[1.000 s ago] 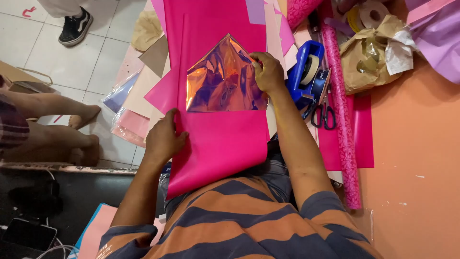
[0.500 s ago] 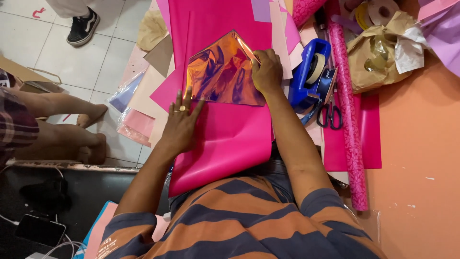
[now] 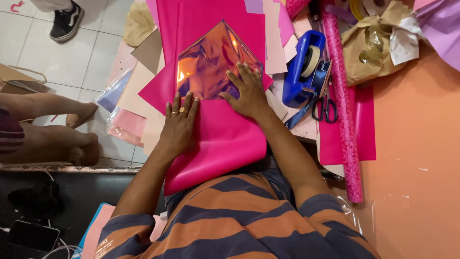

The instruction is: The person folds a sheet of pink wrapping paper over a metallic orange gift bag, smoothing the edges with their hands. They then pick up a blue ribbon, measure it against the bag, and begin to fold and tie it into a decorative bow.

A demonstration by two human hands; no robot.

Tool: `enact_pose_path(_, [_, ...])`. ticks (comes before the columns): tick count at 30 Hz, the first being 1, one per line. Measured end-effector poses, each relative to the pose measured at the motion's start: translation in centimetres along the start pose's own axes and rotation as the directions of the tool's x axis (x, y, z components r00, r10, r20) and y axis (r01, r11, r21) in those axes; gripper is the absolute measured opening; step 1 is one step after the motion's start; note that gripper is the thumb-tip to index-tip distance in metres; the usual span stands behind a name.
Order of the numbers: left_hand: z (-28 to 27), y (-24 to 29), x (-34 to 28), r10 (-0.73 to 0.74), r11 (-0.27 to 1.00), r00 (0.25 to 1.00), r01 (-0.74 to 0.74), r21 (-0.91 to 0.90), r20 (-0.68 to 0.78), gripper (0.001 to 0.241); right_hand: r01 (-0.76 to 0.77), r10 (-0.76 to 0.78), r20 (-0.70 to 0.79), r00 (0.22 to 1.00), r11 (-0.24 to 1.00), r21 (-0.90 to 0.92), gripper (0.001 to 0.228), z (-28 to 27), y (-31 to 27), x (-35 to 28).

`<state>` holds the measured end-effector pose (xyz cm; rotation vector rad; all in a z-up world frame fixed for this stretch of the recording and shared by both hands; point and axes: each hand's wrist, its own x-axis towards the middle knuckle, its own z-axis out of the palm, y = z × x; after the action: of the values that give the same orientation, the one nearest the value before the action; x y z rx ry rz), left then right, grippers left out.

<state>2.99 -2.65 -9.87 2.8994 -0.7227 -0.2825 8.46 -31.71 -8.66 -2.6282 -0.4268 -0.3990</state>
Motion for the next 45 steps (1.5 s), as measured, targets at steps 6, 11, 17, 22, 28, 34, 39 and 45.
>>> enact_pose_path(6, [-1.5, 0.7, -0.5, -0.016, 1.0, 1.0, 0.016, -0.024, 0.002, 0.156, -0.035, 0.043, 0.094, 0.995, 0.996, -0.084, 0.083, -0.2, -0.5, 0.0])
enact_pose_path(11, [-1.4, 0.4, -0.5, -0.017, 0.999, 1.0, 0.016, -0.034, -0.016, 0.155, -0.037, 0.049, 0.121, 0.991, 0.994, -0.1, 0.081, -0.1, -0.5, -0.1])
enact_pose_path(17, [-4.6, 0.8, 2.0, 0.134, 0.988, 0.935, -0.152, -0.029, -0.329, 0.109, -0.007, 0.023, 0.123, 0.992, 0.992, -0.125, 0.079, 0.3, 0.0, -0.1])
enact_pose_path(22, [-1.2, -1.9, 9.4, 0.352, 0.878, 0.62, -0.478, 0.018, -0.701, 0.058, -0.005, 0.024, 0.137, 0.99, 0.991, -0.136, 0.075, 0.5, 0.2, -0.2])
enact_pose_path(28, [0.2, -1.6, 10.9, 0.3, 0.915, 0.651, -0.402, 0.018, -0.698, 0.046, 0.004, 0.011, 0.125, 0.992, 0.993, -0.122, 0.07, 1.0, 1.1, -0.4])
enact_pose_path(34, [-0.2, -1.0, 10.1, 0.273, 0.914, 0.67, -0.405, -0.031, -0.691, 0.038, 0.01, -0.006, 0.062, 0.998, 0.998, -0.06, 0.07, 1.8, 2.4, -0.8])
enact_pose_path(39, [-0.4, -1.3, 10.2, 0.272, 0.914, 0.673, -0.404, -0.035, -0.688, 0.037, 0.203, -0.06, -0.502, 0.863, 0.951, 0.235, 0.053, -4.4, 3.5, -3.4])
enact_pose_path(45, [-0.7, -1.5, 9.8, 0.298, 0.917, 0.646, -0.399, 0.021, -0.702, 0.037, -0.208, 0.232, -0.743, 0.628, 0.97, 0.127, 0.029, -10.5, 9.1, -9.1])
